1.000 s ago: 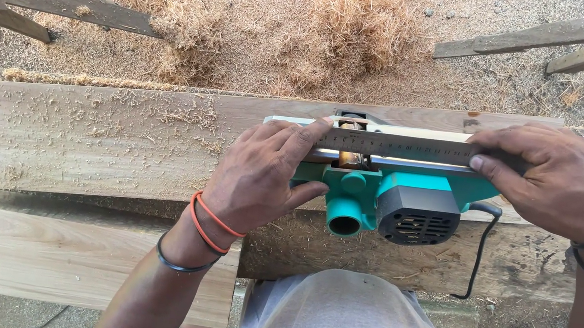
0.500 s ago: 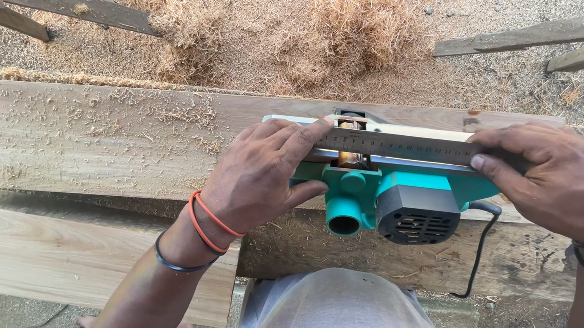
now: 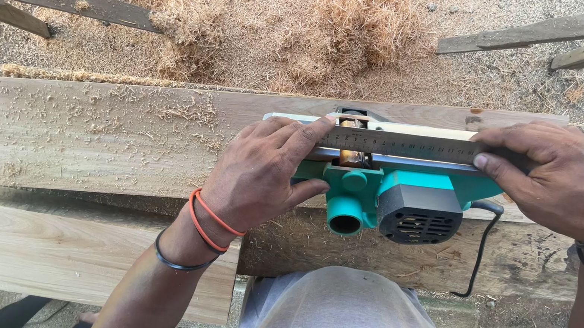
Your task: Adjusting the blade height and position on an electric power planer using a metal ruler and a hex key.
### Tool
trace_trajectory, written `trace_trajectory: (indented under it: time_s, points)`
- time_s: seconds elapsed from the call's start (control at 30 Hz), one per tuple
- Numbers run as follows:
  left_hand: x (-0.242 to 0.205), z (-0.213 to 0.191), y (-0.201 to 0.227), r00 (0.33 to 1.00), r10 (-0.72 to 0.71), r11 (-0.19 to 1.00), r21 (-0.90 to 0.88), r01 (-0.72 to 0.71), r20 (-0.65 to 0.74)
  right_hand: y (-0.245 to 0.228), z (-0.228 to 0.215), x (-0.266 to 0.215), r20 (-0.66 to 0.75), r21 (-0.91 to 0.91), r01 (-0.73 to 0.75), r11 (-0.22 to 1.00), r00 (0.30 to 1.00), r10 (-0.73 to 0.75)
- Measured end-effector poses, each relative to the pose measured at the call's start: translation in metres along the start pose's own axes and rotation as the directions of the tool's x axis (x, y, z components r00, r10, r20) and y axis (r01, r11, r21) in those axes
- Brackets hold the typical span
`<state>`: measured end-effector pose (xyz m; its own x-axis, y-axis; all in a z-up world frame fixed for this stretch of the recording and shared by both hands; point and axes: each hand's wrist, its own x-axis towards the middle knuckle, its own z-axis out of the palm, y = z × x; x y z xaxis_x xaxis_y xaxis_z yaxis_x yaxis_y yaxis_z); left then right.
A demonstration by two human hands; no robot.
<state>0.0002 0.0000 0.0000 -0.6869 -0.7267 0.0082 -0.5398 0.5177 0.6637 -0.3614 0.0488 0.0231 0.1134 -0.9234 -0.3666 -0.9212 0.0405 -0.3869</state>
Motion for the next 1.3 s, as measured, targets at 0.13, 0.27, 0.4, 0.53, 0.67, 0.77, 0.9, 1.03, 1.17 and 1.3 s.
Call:
trace_trajectory:
  time_s: [0.13, 0.27, 0.4, 0.53, 0.67, 0.77, 0.9, 1.03, 1.17, 1.3]
  points:
    - [-0.0001, 0.0003, -0.0001, 1.000, 0.003, 1.000, 0.005, -0.003, 0.002, -0.0001, -0.0003, -0.0001, -0.013, -0.002, 0.024, 1.000, 1.000, -0.024]
    - [-0.0003, 0.0006, -0.0004, 1.000, 0.001, 1.000, 0.008, -0.001, 0.002, 0.0015, 0.0003, -0.0007, -0.024, -0.006, 0.039, 0.999, 0.999, -0.040]
    - [-0.0007, 0.0007, -0.0001, 1.000, 0.004, 1.000, 0.006, -0.004, -0.003, 0.0008, 0.0003, -0.0002, -0.014, -0.007, 0.025, 1.000, 1.000, -0.026]
    - [-0.0008, 0.0008, 0.0002, 1.000, 0.001, 1.000, 0.007, -0.001, -0.005, 0.0012, 0.0005, 0.0002, -0.001, -0.006, 0.008, 1.000, 1.000, -0.008]
    - [-0.0009, 0.0013, 0.0000, 1.000, -0.001, 1.000, 0.009, 0.001, -0.006, 0.0002, 0.0001, 0.0000, -0.002, 0.010, 0.006, 1.000, 1.000, -0.006]
    - [-0.0007, 0.0011, 0.0000, 1.000, 0.003, 1.000, 0.013, -0.003, -0.009, 0.0005, -0.0002, 0.0001, -0.003, 0.010, 0.010, 1.000, 1.000, -0.010]
    - [-0.0004, 0.0009, 0.0003, 1.000, -0.003, 1.000, 0.016, 0.003, -0.002, 0.0007, 0.0002, 0.0003, -0.013, 0.024, 0.025, 0.999, 1.000, -0.025]
    - [-0.0003, 0.0012, -0.0001, 1.000, -0.001, 1.000, 0.018, 0.001, -0.001, -0.0014, -0.0009, 0.0015, -0.009, 0.013, 0.017, 1.000, 1.000, -0.017]
    - [-0.0003, 0.0012, 0.0001, 1.000, -0.003, 1.000, 0.016, 0.003, 0.000, -0.0001, -0.0002, 0.0007, -0.007, 0.018, 0.014, 1.000, 1.000, -0.014]
    - [-0.0004, 0.0012, 0.0001, 1.000, -0.003, 1.000, 0.017, 0.003, -0.005, 0.0020, 0.0013, 0.0003, -0.029, 0.033, 0.049, 0.998, 0.998, -0.048]
